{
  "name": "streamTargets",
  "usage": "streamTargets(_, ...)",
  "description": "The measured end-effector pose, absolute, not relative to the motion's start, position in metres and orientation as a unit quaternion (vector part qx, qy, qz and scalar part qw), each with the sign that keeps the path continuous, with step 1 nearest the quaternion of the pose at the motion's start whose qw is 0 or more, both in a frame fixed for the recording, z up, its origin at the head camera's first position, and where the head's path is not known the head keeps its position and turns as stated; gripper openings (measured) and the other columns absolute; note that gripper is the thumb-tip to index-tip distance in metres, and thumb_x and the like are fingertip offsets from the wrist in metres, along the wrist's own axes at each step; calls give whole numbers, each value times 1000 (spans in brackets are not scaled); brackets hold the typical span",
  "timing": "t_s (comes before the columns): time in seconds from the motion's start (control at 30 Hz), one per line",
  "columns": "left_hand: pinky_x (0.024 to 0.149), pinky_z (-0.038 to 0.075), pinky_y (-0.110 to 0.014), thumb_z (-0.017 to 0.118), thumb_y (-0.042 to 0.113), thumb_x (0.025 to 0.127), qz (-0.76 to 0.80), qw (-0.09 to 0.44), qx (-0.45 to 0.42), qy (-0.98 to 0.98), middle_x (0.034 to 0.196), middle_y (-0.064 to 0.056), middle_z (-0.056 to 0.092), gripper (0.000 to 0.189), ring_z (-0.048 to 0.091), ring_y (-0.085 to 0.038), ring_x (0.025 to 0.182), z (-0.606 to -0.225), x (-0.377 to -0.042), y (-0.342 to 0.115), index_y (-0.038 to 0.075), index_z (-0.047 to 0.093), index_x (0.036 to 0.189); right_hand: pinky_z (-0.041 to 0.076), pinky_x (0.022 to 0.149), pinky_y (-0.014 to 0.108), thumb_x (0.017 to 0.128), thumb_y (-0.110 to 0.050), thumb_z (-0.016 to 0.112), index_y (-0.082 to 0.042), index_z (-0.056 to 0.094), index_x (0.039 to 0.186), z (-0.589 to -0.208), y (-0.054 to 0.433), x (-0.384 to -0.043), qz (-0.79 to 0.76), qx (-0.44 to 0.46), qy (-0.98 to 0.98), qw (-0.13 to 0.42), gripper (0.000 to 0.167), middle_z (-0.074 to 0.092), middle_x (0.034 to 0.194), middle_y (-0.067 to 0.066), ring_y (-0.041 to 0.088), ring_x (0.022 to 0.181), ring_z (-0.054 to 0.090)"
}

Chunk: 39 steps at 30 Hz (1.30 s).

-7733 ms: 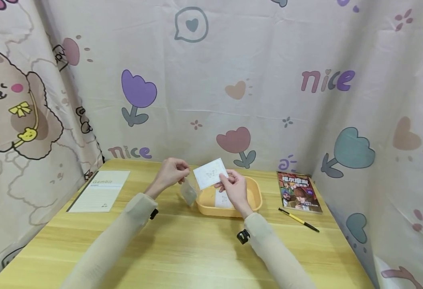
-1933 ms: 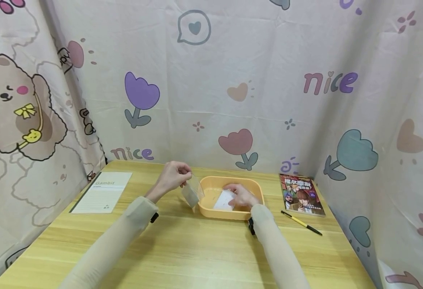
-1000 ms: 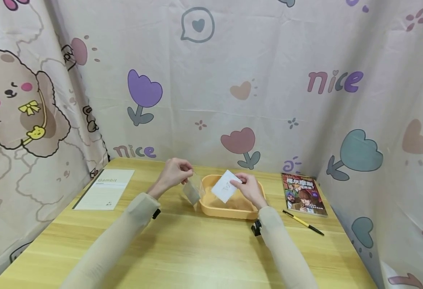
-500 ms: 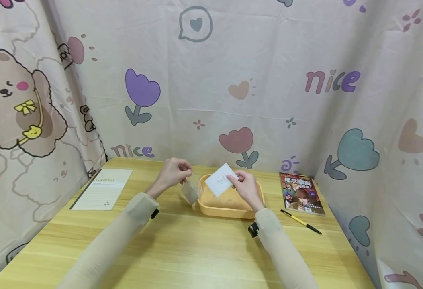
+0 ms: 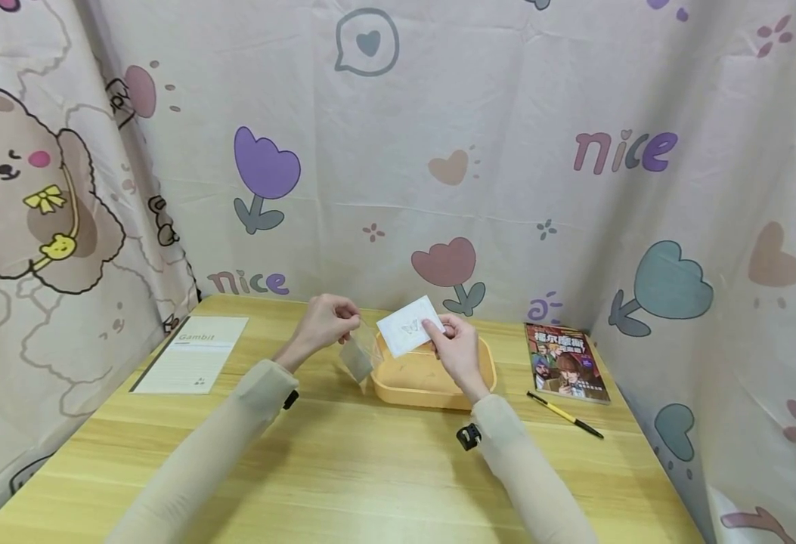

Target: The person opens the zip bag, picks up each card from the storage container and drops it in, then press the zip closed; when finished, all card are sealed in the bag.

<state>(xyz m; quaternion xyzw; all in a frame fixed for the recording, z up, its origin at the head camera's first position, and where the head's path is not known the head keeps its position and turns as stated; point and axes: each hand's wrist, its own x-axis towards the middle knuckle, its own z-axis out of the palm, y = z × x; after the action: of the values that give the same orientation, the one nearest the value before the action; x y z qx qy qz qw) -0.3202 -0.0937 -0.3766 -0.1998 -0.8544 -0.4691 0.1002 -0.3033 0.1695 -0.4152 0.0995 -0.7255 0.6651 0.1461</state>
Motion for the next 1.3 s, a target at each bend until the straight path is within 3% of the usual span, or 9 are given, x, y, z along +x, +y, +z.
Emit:
streamTargets(0.23,46,56,-28,64,5,83,-469,95,-199,-855,71,-10,71,8,62,-16,48,-376,-319,-92,4,72,82,51,40,25,91,-16,69,5,65,99,-418,149,-292,662,137,-710,195,24,68,64,15,15,45,61)
streamTargets(0.43,46,55,-28,64,5,83,-466,94,-197,-858,70,-9,70,9,62,-16,47,-376,-318,-91,5,72,81,57,46,32,90,-18,70,4,64,96,-419,139,-289,672,149,-689,229,23,71,68,15,16,50,66)
streamTargets(0.67,47,56,-28,64,5,83,-466,86,-195,-859,73,-12,72,9,62,-16,48,-375,-318,-89,4,73,83,58,49,33,93,-14,66,9,62,101,-420,136,-285,679,157,-685,213,24,70,75,25,17,52,67)
streamTargets(0.83,47,56,-28,64,5,84,-462,85,-192,-861,73,-11,71,9,62,-17,48,-373,-318,-89,4,73,84,59,52,40,95,-5,59,13,61,105,-414,136,-280,689,165,-676,201,20,67,81,34,31,56,69)
streamTargets(1.13,46,56,-28,64,5,84,-464,93,-201,-858,70,-9,71,9,62,-16,47,-373,-318,-90,3,72,83,60,53,36,95,1,57,17,59,104,-397,130,-265,696,184,-660,215,18,68,80,32,24,58,70)
streamTargets(1.3,46,55,-27,64,6,84,-462,91,-199,-860,71,-9,71,9,62,-16,47,-372,-318,-90,4,72,83,59,52,37,93,1,60,15,63,104,-403,127,-264,661,194,-687,232,18,68,77,32,31,58,70)
